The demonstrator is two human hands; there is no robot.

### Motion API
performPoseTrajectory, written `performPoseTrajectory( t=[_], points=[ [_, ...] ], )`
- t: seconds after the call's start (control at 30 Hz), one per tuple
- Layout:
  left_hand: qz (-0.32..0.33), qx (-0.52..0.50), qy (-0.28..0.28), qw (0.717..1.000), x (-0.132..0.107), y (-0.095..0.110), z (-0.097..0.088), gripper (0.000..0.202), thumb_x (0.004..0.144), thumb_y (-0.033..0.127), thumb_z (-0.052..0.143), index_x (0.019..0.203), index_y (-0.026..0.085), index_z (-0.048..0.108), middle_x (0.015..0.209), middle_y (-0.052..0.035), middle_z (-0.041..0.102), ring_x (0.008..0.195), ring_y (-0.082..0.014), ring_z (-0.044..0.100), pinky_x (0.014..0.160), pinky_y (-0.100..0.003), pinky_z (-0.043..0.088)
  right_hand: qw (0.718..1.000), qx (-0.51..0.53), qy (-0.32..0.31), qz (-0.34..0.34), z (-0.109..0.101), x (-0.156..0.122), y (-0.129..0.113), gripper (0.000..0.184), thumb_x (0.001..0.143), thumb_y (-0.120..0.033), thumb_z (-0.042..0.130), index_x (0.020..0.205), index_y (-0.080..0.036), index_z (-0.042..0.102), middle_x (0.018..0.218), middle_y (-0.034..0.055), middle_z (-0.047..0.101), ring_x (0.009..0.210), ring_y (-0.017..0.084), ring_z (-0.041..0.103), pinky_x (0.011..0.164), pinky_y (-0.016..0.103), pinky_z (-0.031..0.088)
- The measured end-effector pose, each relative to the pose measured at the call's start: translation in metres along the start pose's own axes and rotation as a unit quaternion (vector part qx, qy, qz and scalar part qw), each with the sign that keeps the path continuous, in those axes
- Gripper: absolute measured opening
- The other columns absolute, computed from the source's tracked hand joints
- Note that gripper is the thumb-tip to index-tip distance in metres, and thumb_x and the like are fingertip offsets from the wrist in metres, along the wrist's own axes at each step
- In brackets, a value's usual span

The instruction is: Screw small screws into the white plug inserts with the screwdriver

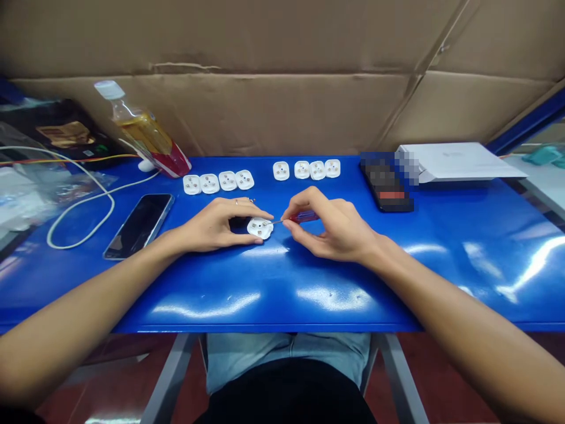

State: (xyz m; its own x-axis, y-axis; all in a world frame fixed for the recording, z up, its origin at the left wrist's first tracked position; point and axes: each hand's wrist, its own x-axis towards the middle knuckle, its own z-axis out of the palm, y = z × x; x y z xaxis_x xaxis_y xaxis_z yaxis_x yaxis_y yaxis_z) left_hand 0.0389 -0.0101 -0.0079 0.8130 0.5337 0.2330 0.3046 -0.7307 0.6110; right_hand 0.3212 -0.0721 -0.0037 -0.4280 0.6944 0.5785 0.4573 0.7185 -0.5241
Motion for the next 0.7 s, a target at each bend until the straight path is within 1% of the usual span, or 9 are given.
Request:
performPoseTrajectory(
  t=[0.1, 0.27, 0.43, 0.6, 0.67, 0.7],
  points=[
    [0.001, 0.002, 0.000, 1.000, 0.0002, 0.0008, -0.0001, 0.045, 0.092, 0.039, 0.081, 0.132, 0.020, 0.075, 0.116, -0.0080, 0.079, 0.100, -0.0207, 0.071, 0.086, -0.030, 0.052, 1.000, 0.000, -0.004, 0.003, 0.0002, -0.0001, -0.0006, 0.026, 0.092, -0.021, 0.077, 0.112, -0.026, 0.061, 0.102, 0.0013, 0.079, 0.088, 0.020, 0.082, 0.075, 0.031, 0.071],
    [0.004, 0.016, 0.004, 1.000, 0.0007, 0.0027, 0.0023, 0.044, 0.091, 0.041, 0.082, 0.129, 0.019, 0.076, 0.110, -0.0071, 0.080, 0.096, -0.0211, 0.071, 0.086, -0.031, 0.052, 1.000, -0.013, -0.006, -0.004, 0.0002, 0.0001, -0.0020, 0.023, 0.093, -0.022, 0.075, 0.112, -0.026, 0.062, 0.102, 0.0017, 0.080, 0.087, 0.020, 0.082, 0.076, 0.033, 0.071],
    [0.008, 0.017, 0.005, 1.000, 0.0007, 0.0026, 0.0040, 0.044, 0.092, 0.041, 0.082, 0.129, 0.018, 0.075, 0.109, -0.0075, 0.079, 0.097, -0.0218, 0.072, 0.086, -0.032, 0.052, 1.000, -0.022, -0.005, -0.009, -0.0010, 0.0005, -0.0024, 0.023, 0.093, -0.020, 0.074, 0.112, -0.026, 0.062, 0.100, 0.0016, 0.081, 0.087, 0.021, 0.082, 0.077, 0.034, 0.071],
    [0.000, 0.004, -0.002, 1.000, 0.0005, 0.0011, 0.0041, 0.046, 0.092, 0.042, 0.081, 0.131, 0.019, 0.075, 0.110, -0.0079, 0.078, 0.097, -0.0215, 0.071, 0.087, -0.031, 0.051, 1.000, -0.005, -0.021, -0.012, -0.0016, 0.0008, -0.0044, 0.027, 0.093, -0.018, 0.072, 0.116, -0.024, 0.061, 0.108, 0.0043, 0.081, 0.095, 0.022, 0.082, 0.082, 0.034, 0.071],
    [-0.004, 0.001, -0.003, 1.000, 0.0007, 0.0014, 0.0047, 0.045, 0.092, 0.043, 0.080, 0.130, 0.019, 0.075, 0.110, -0.0081, 0.079, 0.097, -0.0219, 0.072, 0.087, -0.032, 0.051, 1.000, 0.000, -0.025, -0.011, -0.0011, 0.0012, -0.0060, 0.028, 0.093, -0.016, 0.071, 0.117, -0.025, 0.062, 0.108, 0.0038, 0.081, 0.095, 0.021, 0.082, 0.083, 0.033, 0.070],
    [-0.004, 0.001, -0.002, 1.000, 0.0007, 0.0017, 0.0052, 0.045, 0.092, 0.044, 0.080, 0.130, 0.020, 0.075, 0.110, -0.0082, 0.079, 0.097, -0.0221, 0.072, 0.087, -0.033, 0.052, 1.000, -0.009, -0.017, -0.014, -0.0007, 0.0016, -0.0068, 0.027, 0.093, -0.016, 0.071, 0.117, -0.025, 0.062, 0.106, 0.0031, 0.082, 0.092, 0.021, 0.083, 0.081, 0.031, 0.070]
  ],
)
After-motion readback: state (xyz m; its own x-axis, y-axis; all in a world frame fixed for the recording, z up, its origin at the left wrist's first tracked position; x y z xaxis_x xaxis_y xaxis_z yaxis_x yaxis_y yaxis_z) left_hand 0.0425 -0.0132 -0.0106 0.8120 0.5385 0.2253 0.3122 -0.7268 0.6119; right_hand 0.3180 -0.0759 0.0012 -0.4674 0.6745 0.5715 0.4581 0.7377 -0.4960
